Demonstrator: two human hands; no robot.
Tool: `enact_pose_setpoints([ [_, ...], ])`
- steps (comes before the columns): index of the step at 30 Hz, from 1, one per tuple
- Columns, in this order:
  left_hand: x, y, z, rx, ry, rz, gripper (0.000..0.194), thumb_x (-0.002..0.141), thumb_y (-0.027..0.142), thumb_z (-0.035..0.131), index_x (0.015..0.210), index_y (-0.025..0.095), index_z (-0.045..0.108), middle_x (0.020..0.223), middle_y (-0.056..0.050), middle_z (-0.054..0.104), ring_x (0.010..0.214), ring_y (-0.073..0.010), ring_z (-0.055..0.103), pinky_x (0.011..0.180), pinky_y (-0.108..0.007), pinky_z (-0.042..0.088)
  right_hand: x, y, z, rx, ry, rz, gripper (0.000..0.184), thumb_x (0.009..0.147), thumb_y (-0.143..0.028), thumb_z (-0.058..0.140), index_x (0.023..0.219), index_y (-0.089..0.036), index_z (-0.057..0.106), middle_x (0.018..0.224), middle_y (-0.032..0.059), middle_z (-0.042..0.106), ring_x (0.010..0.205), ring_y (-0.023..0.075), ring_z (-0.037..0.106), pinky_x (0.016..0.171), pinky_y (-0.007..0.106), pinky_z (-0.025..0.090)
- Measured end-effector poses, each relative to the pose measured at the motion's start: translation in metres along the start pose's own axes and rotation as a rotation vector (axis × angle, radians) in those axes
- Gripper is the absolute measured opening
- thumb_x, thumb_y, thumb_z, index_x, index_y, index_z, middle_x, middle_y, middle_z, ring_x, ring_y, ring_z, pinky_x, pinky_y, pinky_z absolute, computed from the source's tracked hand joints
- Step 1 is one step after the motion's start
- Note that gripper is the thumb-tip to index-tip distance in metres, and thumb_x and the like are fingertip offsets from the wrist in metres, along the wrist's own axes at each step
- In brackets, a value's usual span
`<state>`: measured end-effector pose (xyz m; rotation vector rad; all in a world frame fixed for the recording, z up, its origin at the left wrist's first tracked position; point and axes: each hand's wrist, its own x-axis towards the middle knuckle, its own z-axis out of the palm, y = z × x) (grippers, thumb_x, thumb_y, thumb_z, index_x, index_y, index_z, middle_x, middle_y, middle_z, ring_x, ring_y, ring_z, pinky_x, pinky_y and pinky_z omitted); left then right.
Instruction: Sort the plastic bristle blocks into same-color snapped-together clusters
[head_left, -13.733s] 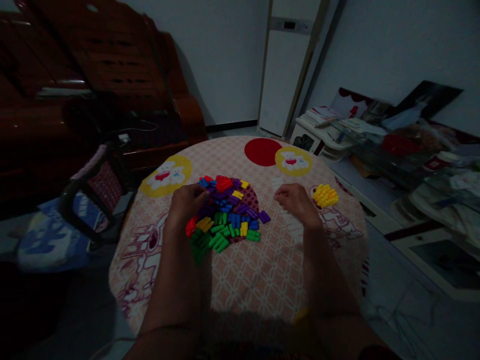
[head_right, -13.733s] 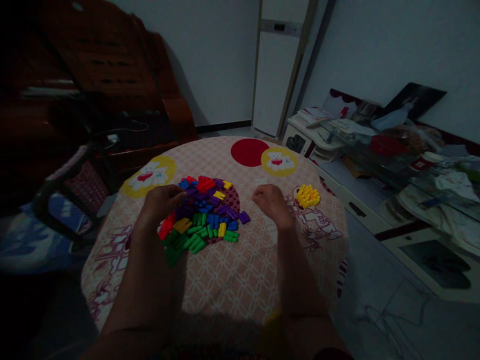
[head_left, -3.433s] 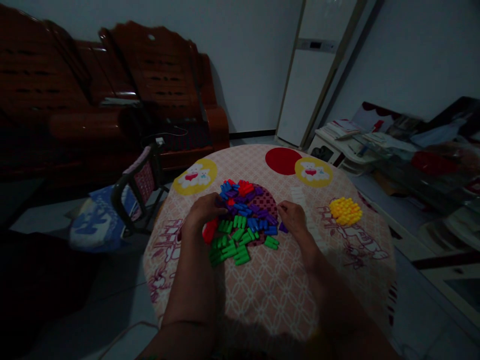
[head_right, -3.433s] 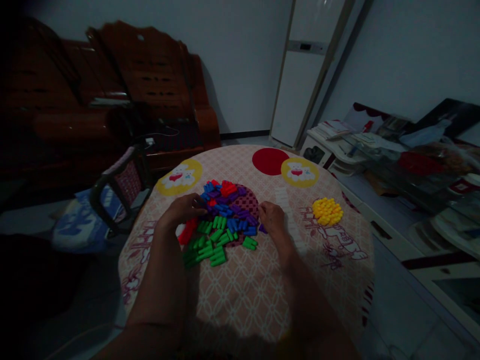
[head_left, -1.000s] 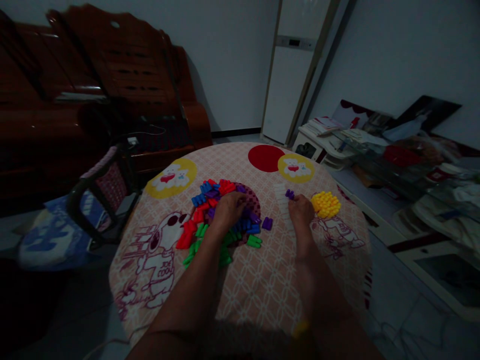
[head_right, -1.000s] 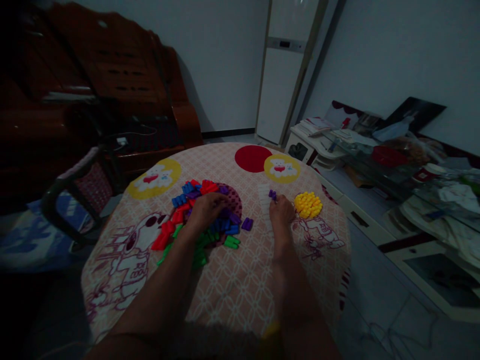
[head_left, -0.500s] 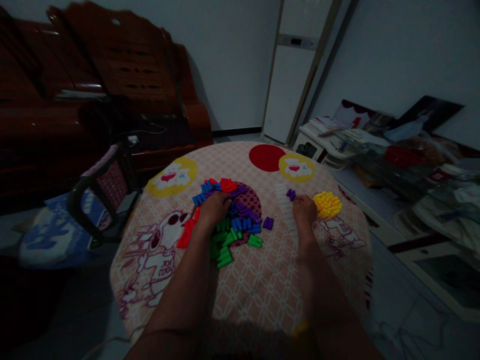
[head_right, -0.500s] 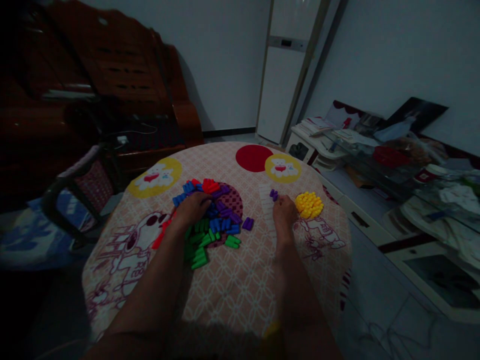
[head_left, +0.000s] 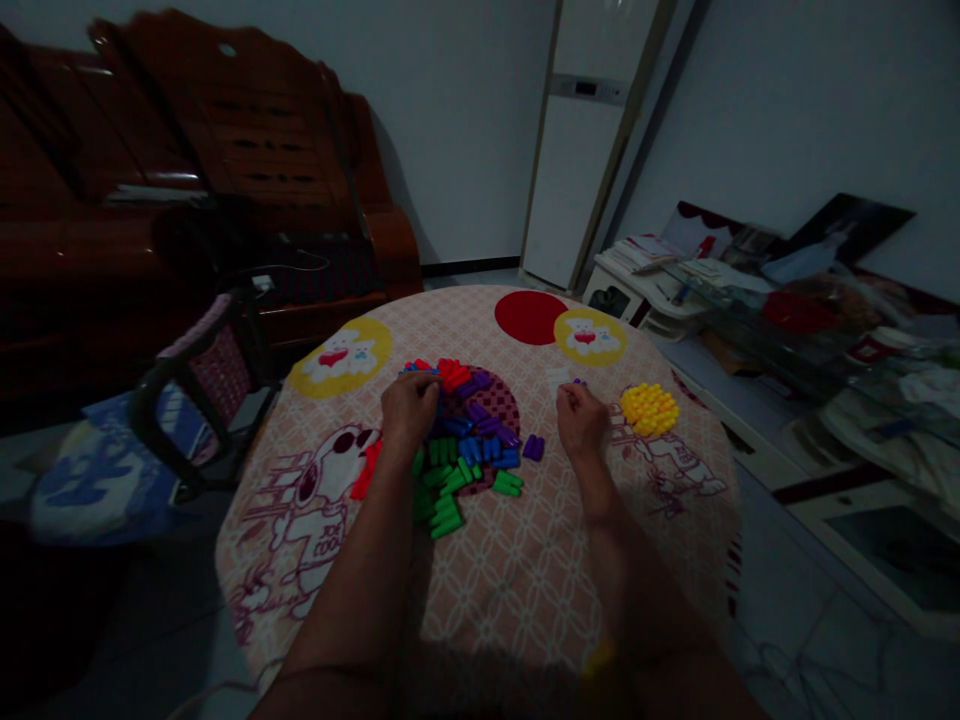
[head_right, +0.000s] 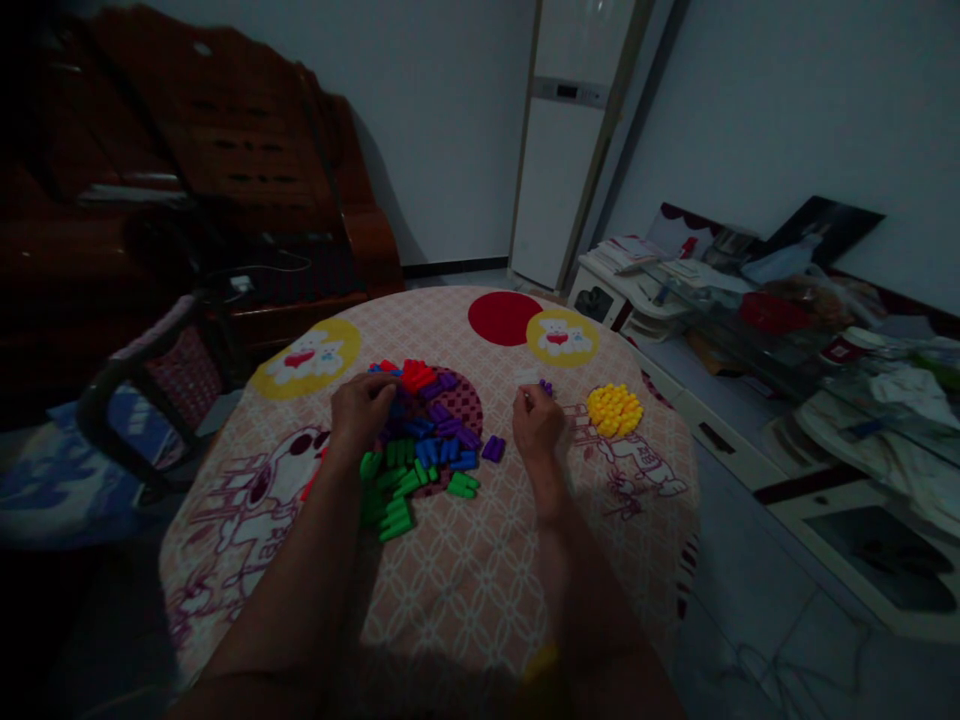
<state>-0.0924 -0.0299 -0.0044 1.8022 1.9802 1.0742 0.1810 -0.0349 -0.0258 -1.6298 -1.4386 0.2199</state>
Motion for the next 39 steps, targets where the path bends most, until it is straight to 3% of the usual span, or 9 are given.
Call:
enact_pose_setpoints([
  [6,-0.002,0.008,0.003,-0.247,0.0,0.04,0.029,0.08,0.025,0.056,0.095,0.021,0.081,0.105,-0.005,0.079,0.103,-0.0251,0.07,0.1,-0.04,0.053,-0.018,-0.017,0.024,0.369,-0.263,-0.044,0.026,0.083,-0.041,0.057,0.076,-0.02,0.07,0.066,0.0008,0.067,0.061,0.0161,0.062,0.059,0.026,0.046],
  [12,-0.011,0.028,0.009,-0.67,-0.233,0.141,0.029,0.081,0.037,0.067,0.097,0.017,0.08,0.108,-0.009,0.078,0.1,-0.025,0.071,0.092,-0.037,0.057,-0.018,-0.018,0.026,0.629,-0.465,0.152,0.04,0.081,-0.055,0.063,0.064,-0.019,0.066,0.053,0.0003,0.063,0.042,0.0126,0.055,0.043,0.023,0.041],
  [17,-0.016,0.041,0.02,-0.691,-0.346,0.268,0.025,0.083,0.035,0.068,0.096,0.017,0.079,0.106,-0.01,0.078,0.102,-0.0247,0.071,0.094,-0.037,0.055,-0.015,-0.02,0.021,0.778,-0.573,0.314,0.046,0.07,-0.062,0.073,0.067,-0.017,0.066,0.062,0.0056,0.071,0.04,0.0121,0.056,0.033,0.02,0.033],
  [24,-0.016,0.036,0.034,-0.598,-0.365,0.331,0.023,0.084,0.035,0.068,0.095,0.018,0.079,0.11,-0.011,0.076,0.104,-0.0257,0.07,0.095,-0.04,0.055,-0.012,-0.02,0.014,0.931,-0.548,0.44,0.038,0.059,-0.046,0.086,0.076,-0.017,0.069,0.061,0.0037,0.071,0.049,0.0147,0.064,0.043,0.021,0.049],
  [32,-0.021,0.041,0.041,-0.638,-0.357,0.336,0.025,0.085,0.034,0.067,0.102,0.017,0.076,0.107,-0.011,0.074,0.099,-0.0241,0.07,0.091,-0.039,0.055,-0.011,-0.026,0.008,0.971,-0.529,0.417,0.037,0.054,-0.033,0.087,0.084,-0.017,0.074,0.065,0.0022,0.074,0.055,0.0163,0.069,0.056,0.027,0.058],
  [35,-0.021,0.041,0.042,-0.651,-0.369,0.326,0.027,0.085,0.035,0.069,0.104,0.017,0.076,0.11,-0.012,0.073,0.102,-0.0249,0.07,0.093,-0.04,0.055,-0.01,-0.025,0.011,0.939,-0.458,0.387,0.035,0.055,-0.033,0.085,0.085,-0.017,0.074,0.062,0.0007,0.072,0.052,0.016,0.066,0.054,0.028,0.057],
  [39,-0.021,0.037,0.043,-0.683,-0.412,0.288,0.033,0.084,0.036,0.069,0.112,0.017,0.073,0.117,-0.012,0.072,0.105,-0.0256,0.07,0.092,-0.04,0.057,0.001,-0.011,0.006,0.747,-0.258,0.315,0.028,0.06,-0.035,0.078,0.081,-0.018,0.073,0.062,0.0001,0.07,0.051,0.0155,0.063,0.05,0.027,0.052],
])
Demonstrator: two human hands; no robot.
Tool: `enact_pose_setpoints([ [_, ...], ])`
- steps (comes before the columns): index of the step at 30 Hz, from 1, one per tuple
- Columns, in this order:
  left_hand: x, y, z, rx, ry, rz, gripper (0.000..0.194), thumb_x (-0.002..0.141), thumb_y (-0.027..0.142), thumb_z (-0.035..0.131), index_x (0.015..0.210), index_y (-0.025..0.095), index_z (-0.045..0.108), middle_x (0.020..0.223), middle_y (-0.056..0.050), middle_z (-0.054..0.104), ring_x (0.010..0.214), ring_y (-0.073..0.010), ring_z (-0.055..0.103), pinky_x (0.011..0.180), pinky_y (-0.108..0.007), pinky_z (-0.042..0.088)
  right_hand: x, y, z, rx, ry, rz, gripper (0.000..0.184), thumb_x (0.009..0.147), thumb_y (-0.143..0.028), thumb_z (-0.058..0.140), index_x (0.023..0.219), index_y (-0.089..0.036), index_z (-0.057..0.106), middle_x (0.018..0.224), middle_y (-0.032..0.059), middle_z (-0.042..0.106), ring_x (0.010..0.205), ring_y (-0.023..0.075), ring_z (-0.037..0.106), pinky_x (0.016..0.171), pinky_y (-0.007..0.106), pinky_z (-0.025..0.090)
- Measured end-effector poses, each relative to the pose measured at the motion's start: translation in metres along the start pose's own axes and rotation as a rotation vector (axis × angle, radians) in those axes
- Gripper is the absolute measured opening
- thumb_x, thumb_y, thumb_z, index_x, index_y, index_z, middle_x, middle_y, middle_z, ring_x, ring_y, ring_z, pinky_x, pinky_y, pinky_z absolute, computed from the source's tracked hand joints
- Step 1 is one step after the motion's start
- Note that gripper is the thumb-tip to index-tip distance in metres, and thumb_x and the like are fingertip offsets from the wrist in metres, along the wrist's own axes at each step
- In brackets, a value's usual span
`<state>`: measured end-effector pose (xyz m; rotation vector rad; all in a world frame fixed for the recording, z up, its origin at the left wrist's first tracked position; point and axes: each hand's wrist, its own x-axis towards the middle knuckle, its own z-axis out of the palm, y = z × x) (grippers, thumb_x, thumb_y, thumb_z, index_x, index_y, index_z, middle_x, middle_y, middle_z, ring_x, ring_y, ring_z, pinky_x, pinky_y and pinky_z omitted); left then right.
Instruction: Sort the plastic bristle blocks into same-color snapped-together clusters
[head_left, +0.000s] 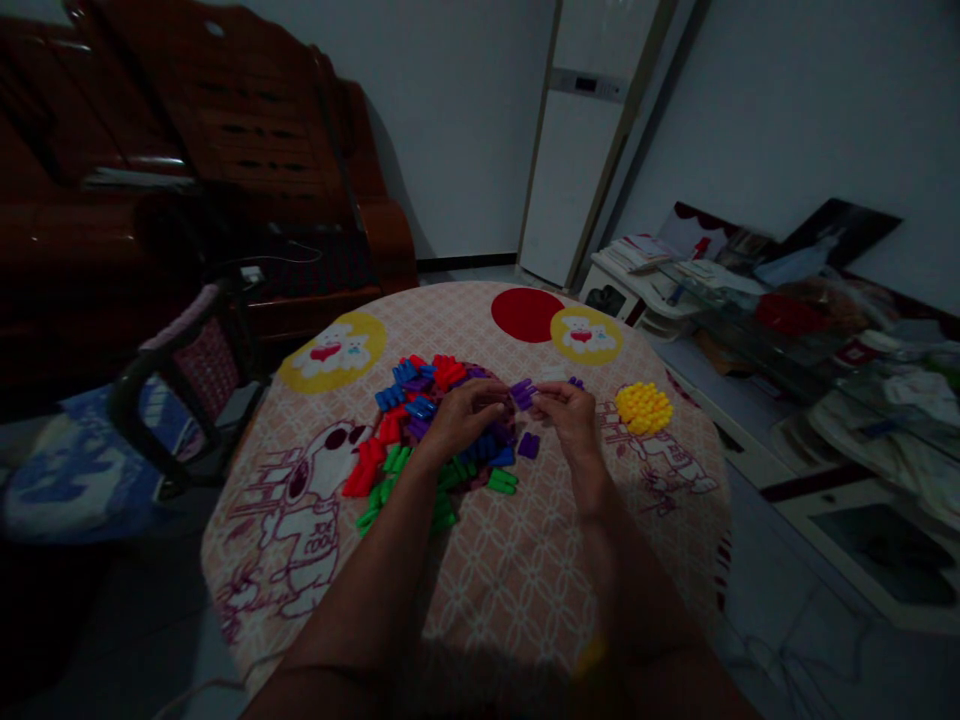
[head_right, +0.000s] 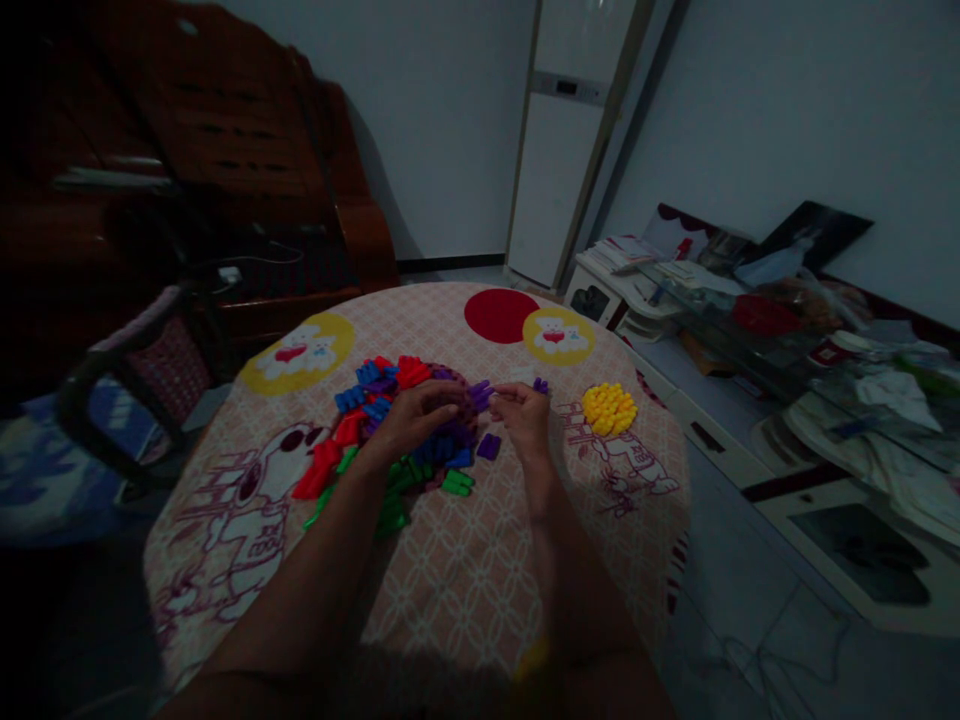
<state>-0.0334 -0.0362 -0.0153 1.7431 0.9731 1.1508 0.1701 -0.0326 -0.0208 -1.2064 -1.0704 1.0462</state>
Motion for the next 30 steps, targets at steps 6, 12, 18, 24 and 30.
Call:
enact_pose_setpoints([
  [6,0.0,-0.002,-0.005,0.013,0.057,-0.063,0.038,0.083,0.038,0.07,0.113,0.016,0.072,0.117,-0.012,0.074,0.103,-0.0266,0.072,0.09,-0.042,0.059,0.014,0.0,-0.045,-0.561,0.294,-0.298,0.012,0.071,-0.029,0.066,0.076,-0.019,0.069,0.073,0.0047,0.071,0.068,0.0199,0.066,0.067,0.032,0.052],
  [12,-0.002,-0.003,-0.023,0.106,0.147,-0.1,0.038,0.083,0.041,0.069,0.112,0.017,0.074,0.105,-0.01,0.078,0.091,-0.0249,0.073,0.083,-0.039,0.059,0.017,0.013,-0.054,-0.964,0.272,-0.413,0.008,0.082,-0.021,0.059,0.078,-0.019,0.066,0.085,0.0101,0.07,0.081,0.0217,0.062,0.079,0.034,0.047],
  [18,-0.009,-0.011,-0.061,0.331,0.356,-0.183,0.032,0.078,0.035,0.069,0.104,0.017,0.076,0.1,-0.009,0.079,0.091,-0.0254,0.073,0.084,-0.038,0.059,0.019,0.025,-0.053,-1.125,0.234,-0.445,0.013,0.088,-0.017,0.055,0.085,-0.019,0.068,0.089,0.0107,0.07,0.084,0.021,0.06,0.076,0.031,0.042],
  [24,-0.011,-0.012,-0.067,0.515,0.395,-0.179,0.026,0.078,0.027,0.065,0.1,0.019,0.077,0.097,-0.007,0.079,0.088,-0.0239,0.072,0.086,-0.036,0.058,0.013,0.017,-0.049,-1.078,0.274,-0.451,0.017,0.094,-0.027,0.055,0.09,-0.018,0.069,0.086,0.01,0.071,0.08,0.0207,0.061,0.074,0.03,0.04],
  [30,-0.005,-0.013,-0.03,0.61,0.17,-0.172,0.027,0.083,0.021,0.062,0.106,0.017,0.076,0.104,-0.012,0.077,0.097,-0.029,0.071,0.095,-0.043,0.053,0.005,0.013,-0.03,-1.005,0.153,-0.465,0.022,0.093,-0.029,0.054,0.082,-0.019,0.069,0.082,0.0095,0.073,0.073,0.0202,0.063,0.07,0.03,0.04],
])
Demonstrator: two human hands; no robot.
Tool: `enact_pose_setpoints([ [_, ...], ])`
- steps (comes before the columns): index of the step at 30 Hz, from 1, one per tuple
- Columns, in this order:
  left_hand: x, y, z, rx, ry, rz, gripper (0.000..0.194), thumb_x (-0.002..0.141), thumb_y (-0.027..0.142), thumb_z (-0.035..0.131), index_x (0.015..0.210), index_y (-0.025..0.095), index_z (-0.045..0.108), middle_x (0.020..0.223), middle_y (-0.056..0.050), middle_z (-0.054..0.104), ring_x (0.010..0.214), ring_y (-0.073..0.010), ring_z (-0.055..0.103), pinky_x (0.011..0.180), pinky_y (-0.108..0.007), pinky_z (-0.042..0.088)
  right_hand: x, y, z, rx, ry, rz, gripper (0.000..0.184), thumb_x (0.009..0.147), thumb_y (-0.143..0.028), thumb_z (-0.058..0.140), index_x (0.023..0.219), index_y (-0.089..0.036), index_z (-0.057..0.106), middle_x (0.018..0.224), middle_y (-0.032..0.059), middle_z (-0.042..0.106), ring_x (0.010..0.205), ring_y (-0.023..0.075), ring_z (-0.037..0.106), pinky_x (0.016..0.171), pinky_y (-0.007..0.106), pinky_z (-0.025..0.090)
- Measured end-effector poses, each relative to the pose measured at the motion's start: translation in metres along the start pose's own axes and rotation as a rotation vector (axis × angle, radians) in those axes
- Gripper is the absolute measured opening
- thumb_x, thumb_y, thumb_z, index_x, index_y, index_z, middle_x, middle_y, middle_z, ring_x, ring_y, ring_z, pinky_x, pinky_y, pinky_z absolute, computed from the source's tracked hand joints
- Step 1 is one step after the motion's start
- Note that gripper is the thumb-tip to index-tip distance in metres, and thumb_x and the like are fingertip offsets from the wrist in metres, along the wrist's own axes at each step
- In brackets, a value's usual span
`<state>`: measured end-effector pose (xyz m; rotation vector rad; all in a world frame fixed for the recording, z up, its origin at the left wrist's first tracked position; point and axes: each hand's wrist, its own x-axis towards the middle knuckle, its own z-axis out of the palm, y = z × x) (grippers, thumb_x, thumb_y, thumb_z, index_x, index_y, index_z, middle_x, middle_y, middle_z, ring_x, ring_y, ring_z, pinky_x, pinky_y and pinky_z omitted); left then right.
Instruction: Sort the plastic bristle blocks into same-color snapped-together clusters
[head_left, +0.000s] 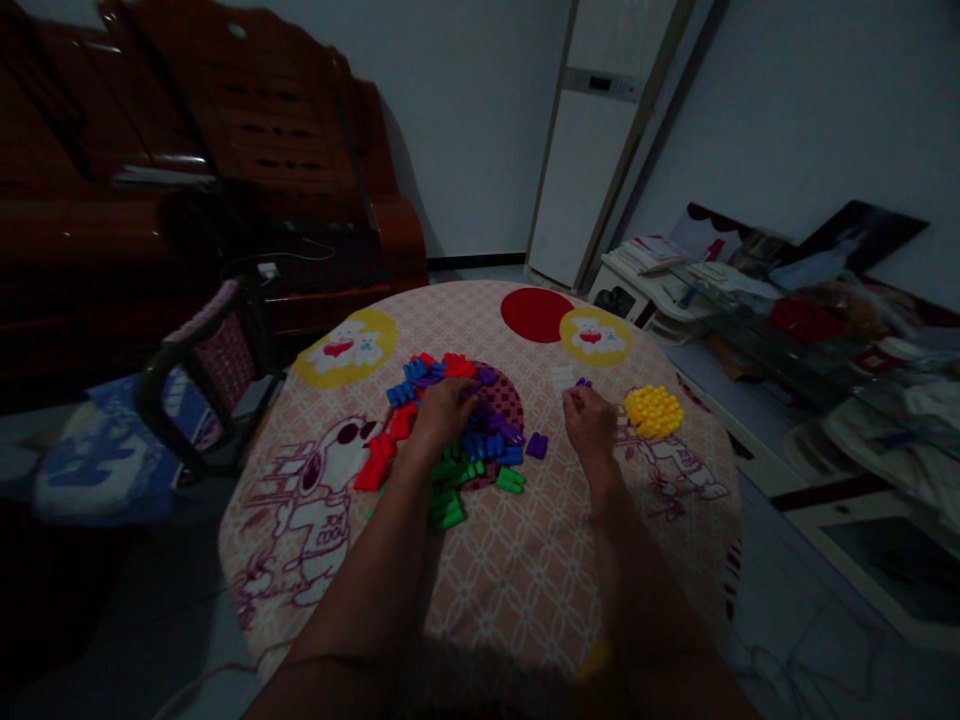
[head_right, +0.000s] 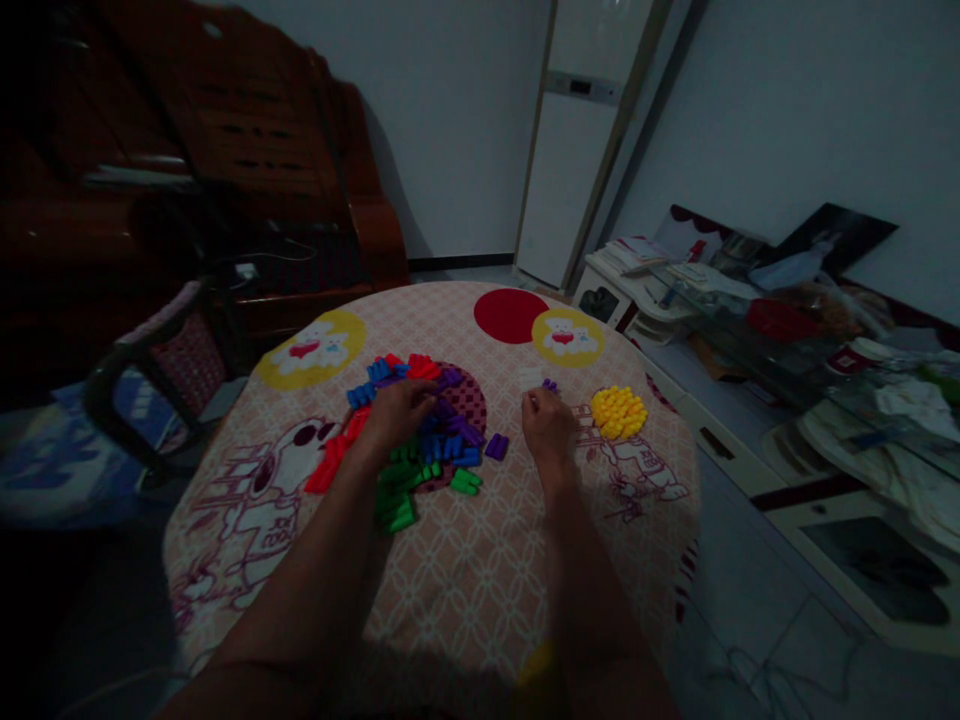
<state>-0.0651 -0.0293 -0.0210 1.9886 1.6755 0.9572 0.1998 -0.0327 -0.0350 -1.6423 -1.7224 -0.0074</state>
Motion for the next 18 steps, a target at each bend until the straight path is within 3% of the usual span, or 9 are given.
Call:
enact_pose_setpoints([
  [3,-0.001,0.003,0.021,0.093,-0.094,0.047,0.026,0.086,0.018,0.059,0.106,0.015,0.075,0.105,-0.016,0.074,0.101,-0.0315,0.069,0.096,-0.045,0.052,-0.004,-0.009,0.005,0.064,-0.059,-0.028,0.02,0.092,-0.029,0.055,0.082,-0.02,0.07,0.082,0.009,0.074,0.073,0.0202,0.064,0.07,0.029,0.041],
  [6,-0.002,-0.003,0.03,0.149,-0.102,0.059,0.023,0.083,0.021,0.066,0.103,0.016,0.075,0.103,-0.015,0.072,0.1,-0.0309,0.068,0.093,-0.044,0.053,-0.006,-0.016,0.009,0.153,-0.107,-0.031,0.019,0.09,-0.029,0.057,0.08,-0.021,0.071,0.079,0.0074,0.073,0.072,0.02,0.065,0.071,0.029,0.043],
  [9,-0.003,-0.004,0.027,0.109,-0.046,0.078,0.025,0.079,0.019,0.069,0.104,0.018,0.073,0.103,-0.012,0.073,0.1,-0.0282,0.068,0.093,-0.042,0.053,-0.007,-0.024,0.011,0.304,-0.167,-0.027,0.019,0.088,-0.03,0.058,0.077,-0.022,0.071,0.076,0.0055,0.072,0.07,0.0195,0.065,0.072,0.03,0.046],
  [12,-0.003,0.008,0.019,-0.008,-0.016,0.133,0.027,0.082,0.016,0.063,0.107,0.019,0.073,0.105,-0.01,0.074,0.1,-0.0264,0.068,0.094,-0.041,0.053,-0.007,-0.034,0.011,0.534,-0.236,-0.016,0.017,0.085,-0.033,0.062,0.08,-0.023,0.075,0.082,0.005,0.075,0.074,0.0202,0.067,0.074,0.031,0.051],
  [18,-0.006,0.036,0.022,-0.263,-0.078,0.172,0.041,0.078,0.011,0.062,0.118,0.017,0.069,0.109,-0.009,0.075,0.101,-0.0251,0.071,0.094,-0.04,0.056,-0.009,-0.045,0.011,0.807,-0.364,0.03,0.021,0.077,-0.035,0.072,0.093,-0.025,0.08,0.093,0.0042,0.076,0.082,0.0205,0.068,0.075,0.031,0.055],
])
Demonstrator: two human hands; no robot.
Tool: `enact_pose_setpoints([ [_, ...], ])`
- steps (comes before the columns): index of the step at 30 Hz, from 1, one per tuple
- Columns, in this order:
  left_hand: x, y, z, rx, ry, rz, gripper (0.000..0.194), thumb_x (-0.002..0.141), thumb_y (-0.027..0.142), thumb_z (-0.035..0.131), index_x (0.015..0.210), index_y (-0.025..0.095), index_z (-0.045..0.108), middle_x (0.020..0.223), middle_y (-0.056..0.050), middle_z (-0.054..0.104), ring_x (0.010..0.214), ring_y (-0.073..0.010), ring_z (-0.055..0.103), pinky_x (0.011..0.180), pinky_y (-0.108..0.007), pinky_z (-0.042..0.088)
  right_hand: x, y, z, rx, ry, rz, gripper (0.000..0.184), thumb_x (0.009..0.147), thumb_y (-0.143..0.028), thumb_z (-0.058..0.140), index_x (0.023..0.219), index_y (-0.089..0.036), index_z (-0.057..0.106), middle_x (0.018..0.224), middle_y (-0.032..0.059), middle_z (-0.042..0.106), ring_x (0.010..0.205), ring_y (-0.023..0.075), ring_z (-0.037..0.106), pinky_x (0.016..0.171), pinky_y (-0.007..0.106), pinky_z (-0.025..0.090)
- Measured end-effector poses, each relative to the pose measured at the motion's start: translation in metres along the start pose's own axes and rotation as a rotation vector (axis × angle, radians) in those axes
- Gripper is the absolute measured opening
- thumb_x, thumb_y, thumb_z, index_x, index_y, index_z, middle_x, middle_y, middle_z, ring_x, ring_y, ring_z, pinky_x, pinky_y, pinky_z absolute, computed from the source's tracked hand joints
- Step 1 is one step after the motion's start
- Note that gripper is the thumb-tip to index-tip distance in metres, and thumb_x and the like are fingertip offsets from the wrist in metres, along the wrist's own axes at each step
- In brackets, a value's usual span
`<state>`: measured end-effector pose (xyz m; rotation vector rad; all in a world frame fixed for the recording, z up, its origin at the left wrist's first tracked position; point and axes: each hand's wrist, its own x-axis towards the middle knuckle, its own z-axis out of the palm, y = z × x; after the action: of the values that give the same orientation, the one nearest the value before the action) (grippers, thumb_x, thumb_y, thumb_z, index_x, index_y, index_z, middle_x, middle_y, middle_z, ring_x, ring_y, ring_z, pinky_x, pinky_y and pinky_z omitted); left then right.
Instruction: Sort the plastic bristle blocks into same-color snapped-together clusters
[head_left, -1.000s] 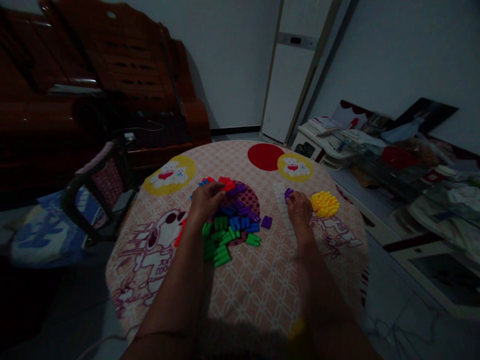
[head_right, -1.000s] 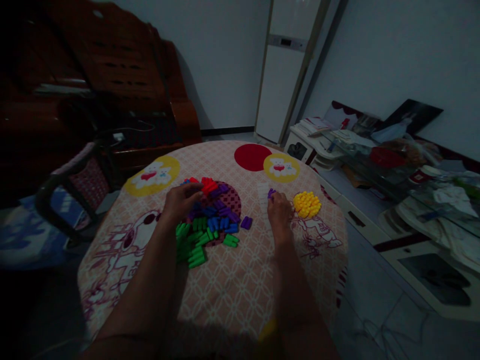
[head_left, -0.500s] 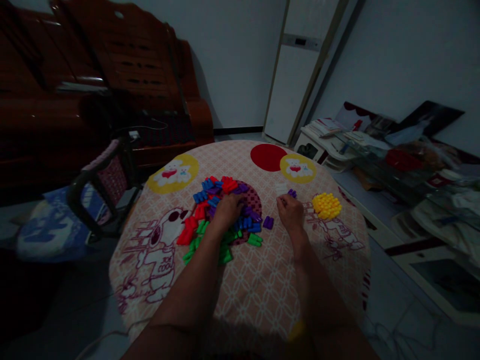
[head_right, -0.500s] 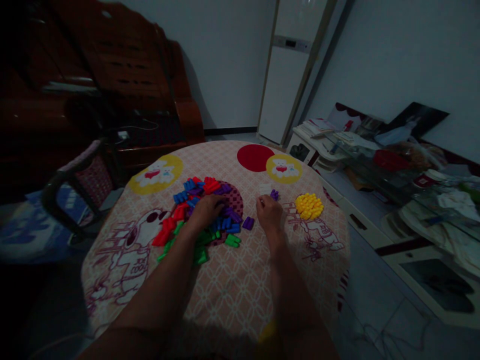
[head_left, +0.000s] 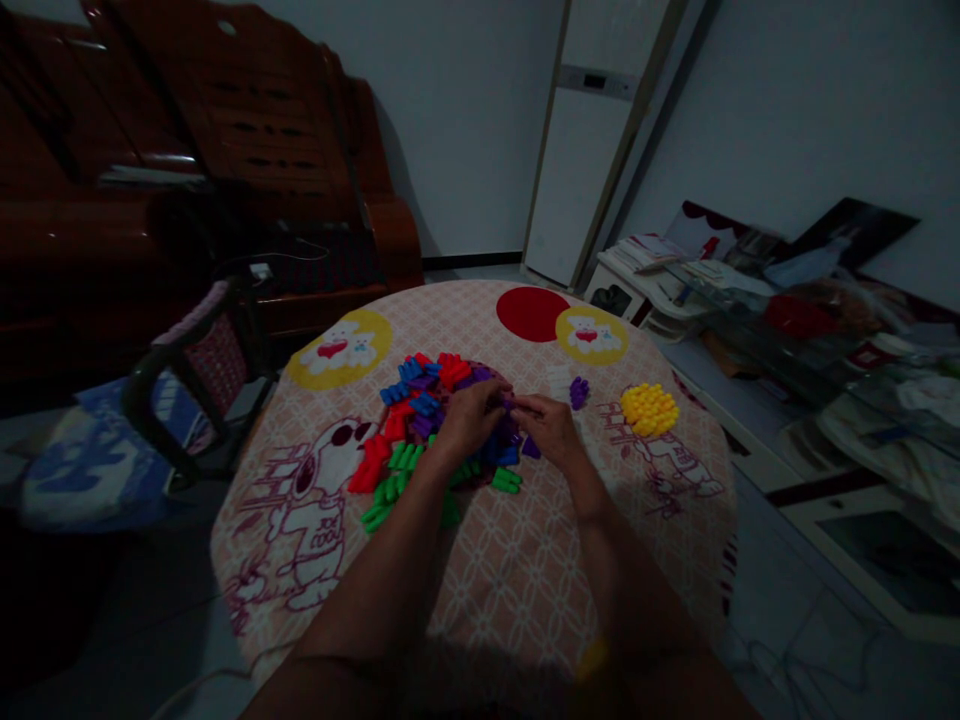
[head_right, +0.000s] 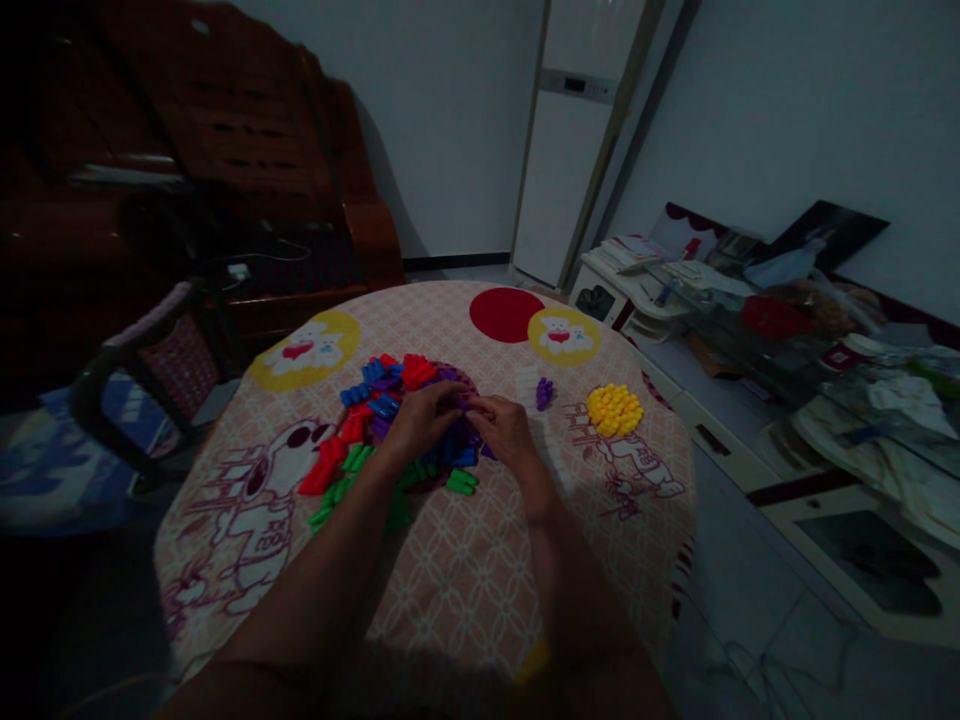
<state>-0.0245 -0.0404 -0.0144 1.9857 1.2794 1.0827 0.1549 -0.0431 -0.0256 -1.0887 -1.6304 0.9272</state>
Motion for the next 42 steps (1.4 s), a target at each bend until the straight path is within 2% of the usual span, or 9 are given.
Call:
enact_pose_setpoints([
  [5,-0.001,0.001,0.006,-0.069,-0.002,-0.003,0.048,0.078,0.008,0.063,0.125,0.017,0.066,0.109,-0.009,0.076,0.102,-0.0242,0.072,0.093,-0.04,0.057,0.0,0.003,0.0,0.041,-0.061,0.079,0.025,0.073,-0.033,0.072,0.096,-0.022,0.078,0.071,-0.0012,0.069,0.063,0.0157,0.062,0.062,0.028,0.051],
  [8,-0.001,0.002,0.004,-0.078,0.018,0.0,0.044,0.08,0.011,0.063,0.124,0.018,0.066,0.105,-0.009,0.076,0.098,-0.0232,0.072,0.09,-0.039,0.058,0.001,0.0,-0.008,0.039,-0.041,0.118,0.02,0.069,-0.029,0.071,0.087,-0.021,0.075,0.063,-0.0034,0.066,0.057,0.0138,0.061,0.057,0.026,0.05],
  [11,0.0,0.004,0.0,-0.066,0.039,-0.014,0.04,0.084,0.016,0.062,0.123,0.018,0.067,0.105,-0.009,0.076,0.097,-0.0229,0.072,0.088,-0.038,0.058,0.003,-0.006,-0.029,0.024,0.08,0.193,0.017,0.068,-0.032,0.072,0.079,-0.02,0.07,0.06,-0.0022,0.066,0.052,0.0135,0.06,0.049,0.023,0.046],
  [16,-0.001,0.006,-0.007,-0.018,0.048,-0.054,0.033,0.084,0.021,0.062,0.115,0.017,0.071,0.106,-0.009,0.077,0.095,-0.024,0.073,0.086,-0.037,0.058,0.001,-0.007,-0.079,0.008,0.391,0.316,0.03,0.066,-0.043,0.075,0.08,-0.017,0.068,0.058,0.002,0.068,0.045,0.0155,0.059,0.04,0.024,0.041],
  [21,0.0,0.003,-0.018,0.042,0.054,-0.064,0.027,0.084,0.025,0.062,0.106,0.018,0.074,0.098,-0.008,0.078,0.089,-0.0247,0.073,0.081,-0.036,0.057,-0.001,0.011,-0.105,-0.305,0.549,0.3,0.022,0.066,-0.039,0.072,0.073,-0.017,0.07,0.06,0.0053,0.07,0.053,0.019,0.063,0.048,0.027,0.045],
  [25,0.001,-0.009,-0.028,0.049,0.089,-0.098,0.029,0.084,0.026,0.061,0.108,0.017,0.075,0.099,-0.009,0.079,0.088,-0.0255,0.073,0.082,-0.038,0.058,0.001,0.031,-0.104,-0.577,0.507,0.31,0.015,0.067,-0.034,0.071,0.068,-0.019,0.072,0.065,0.0079,0.074,0.061,0.0214,0.067,0.056,0.029,0.048],
  [33,0.001,-0.02,-0.036,0.135,0.104,-0.115,0.029,0.084,0.026,0.061,0.108,0.018,0.075,0.097,-0.008,0.079,0.089,-0.0249,0.073,0.083,-0.036,0.057,0.001,0.041,-0.094,-0.528,0.416,0.321,0.02,0.066,-0.03,0.067,0.077,-0.016,0.077,0.069,0.0088,0.076,0.066,0.0222,0.069,0.061,0.029,0.049],
  [37,0.001,-0.014,-0.03,0.196,-0.024,-0.143,0.032,0.085,0.022,0.061,0.114,0.017,0.073,0.109,-0.008,0.078,0.097,-0.0239,0.072,0.09,-0.035,0.056,0.0,0.028,-0.096,-0.578,0.397,0.322,0.029,0.065,-0.026,0.062,0.085,-0.013,0.079,0.073,0.01,0.076,0.067,0.0227,0.07,0.066,0.03,0.05],
  [42,-0.003,-0.008,-0.01,0.385,-0.247,-0.071,0.032,0.085,0.013,0.058,0.113,0.019,0.074,0.119,-0.009,0.075,0.112,-0.0256,0.068,0.1,-0.036,0.052,0.002,0.017,-0.093,-0.574,0.44,0.226,0.031,0.068,-0.027,0.057,0.086,-0.013,0.078,0.075,0.0101,0.076,0.071,0.0234,0.071,0.069,0.031,0.052],
])
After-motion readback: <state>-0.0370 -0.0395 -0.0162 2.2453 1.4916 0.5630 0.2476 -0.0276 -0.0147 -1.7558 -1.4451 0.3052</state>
